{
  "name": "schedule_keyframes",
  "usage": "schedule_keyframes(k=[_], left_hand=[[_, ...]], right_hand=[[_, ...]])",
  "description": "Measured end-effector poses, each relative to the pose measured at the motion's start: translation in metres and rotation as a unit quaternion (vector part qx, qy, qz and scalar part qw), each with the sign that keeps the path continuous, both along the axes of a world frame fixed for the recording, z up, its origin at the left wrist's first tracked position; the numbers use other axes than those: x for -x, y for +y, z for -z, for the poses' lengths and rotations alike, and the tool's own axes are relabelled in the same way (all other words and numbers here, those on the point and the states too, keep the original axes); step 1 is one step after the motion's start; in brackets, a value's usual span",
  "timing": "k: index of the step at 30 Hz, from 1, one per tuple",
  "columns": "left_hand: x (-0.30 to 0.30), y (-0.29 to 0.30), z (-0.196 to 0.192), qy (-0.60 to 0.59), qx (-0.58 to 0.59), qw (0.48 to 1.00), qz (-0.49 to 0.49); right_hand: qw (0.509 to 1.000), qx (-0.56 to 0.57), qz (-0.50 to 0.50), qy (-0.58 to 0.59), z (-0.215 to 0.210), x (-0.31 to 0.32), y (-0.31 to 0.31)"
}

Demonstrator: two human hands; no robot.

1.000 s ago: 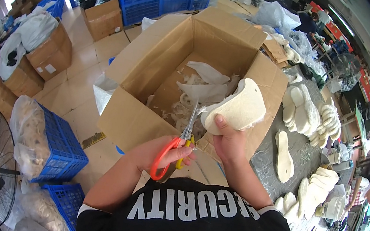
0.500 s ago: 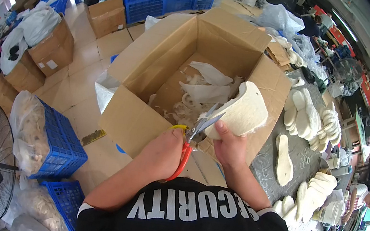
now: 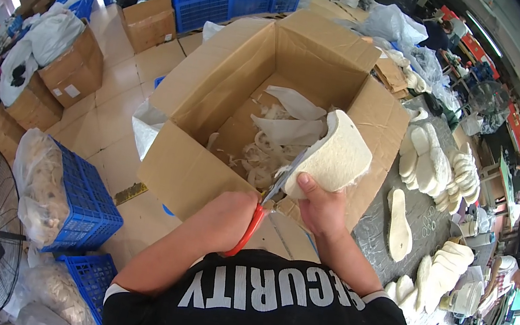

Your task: Trimming excess material from fuzzy insoles using scissors, bundling them with rubber bands, and writing on a batch slip.

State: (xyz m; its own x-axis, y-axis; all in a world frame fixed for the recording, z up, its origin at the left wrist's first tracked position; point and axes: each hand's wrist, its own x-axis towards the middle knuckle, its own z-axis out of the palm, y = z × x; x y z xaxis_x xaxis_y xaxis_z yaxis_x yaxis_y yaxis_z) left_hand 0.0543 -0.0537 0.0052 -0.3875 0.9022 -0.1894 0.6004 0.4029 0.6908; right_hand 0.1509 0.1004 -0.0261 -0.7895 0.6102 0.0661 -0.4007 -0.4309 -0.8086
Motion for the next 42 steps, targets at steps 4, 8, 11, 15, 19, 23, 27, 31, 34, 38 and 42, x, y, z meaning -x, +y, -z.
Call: schedule_keyframes(k=[4, 8, 11, 15, 19, 23, 27, 31, 34, 38, 42], left_hand=[[0.011, 0.004, 0.022, -0.399, -0.038, 0.916, -0.008], [0.038, 0.023, 0.037, -0.774, -0.211, 0.588, -0.107], [0.052, 0.024, 0.044, -0.694, -0.247, 0.656, -0.163], [0.040, 0.031, 0.035, -0.531, -0.328, 0.774, -0.103], [0.034, 0.044, 0.027, -0.496, -0.333, 0.781, -0.183], [0.045, 0.033, 0.040, -0.565, -0.322, 0.736, -0.185], [0.049, 0.026, 0.048, -0.570, -0.286, 0.751, -0.170], [0.046, 0.022, 0.048, -0.485, -0.277, 0.816, -0.153], [0.041, 0.019, 0.051, -0.452, -0.266, 0.838, -0.151], [0.026, 0.022, 0.045, -0.394, -0.254, 0.872, -0.139], [-0.004, 0.035, 0.024, -0.329, -0.240, 0.882, -0.238]], right_hand=[[1.000, 0.001, 0.004, -0.015, -0.004, 0.005, 0.001], [0.997, 0.071, -0.004, -0.025, -0.004, 0.010, 0.011], [0.997, 0.071, -0.020, -0.007, -0.007, 0.010, 0.018], [0.997, 0.027, -0.069, -0.021, -0.002, 0.011, 0.016], [0.958, 0.224, -0.166, 0.066, -0.008, 0.012, 0.008], [0.954, 0.251, -0.124, 0.110, -0.011, 0.014, 0.025], [0.961, 0.223, -0.128, 0.101, -0.011, 0.016, 0.024], [0.967, 0.207, -0.126, 0.084, -0.008, 0.007, 0.028], [0.986, 0.159, -0.021, 0.041, -0.011, 0.004, 0.026], [0.987, 0.155, 0.030, 0.032, -0.024, -0.017, 0.033], [0.985, 0.078, 0.041, 0.151, -0.004, -0.051, 0.059]])
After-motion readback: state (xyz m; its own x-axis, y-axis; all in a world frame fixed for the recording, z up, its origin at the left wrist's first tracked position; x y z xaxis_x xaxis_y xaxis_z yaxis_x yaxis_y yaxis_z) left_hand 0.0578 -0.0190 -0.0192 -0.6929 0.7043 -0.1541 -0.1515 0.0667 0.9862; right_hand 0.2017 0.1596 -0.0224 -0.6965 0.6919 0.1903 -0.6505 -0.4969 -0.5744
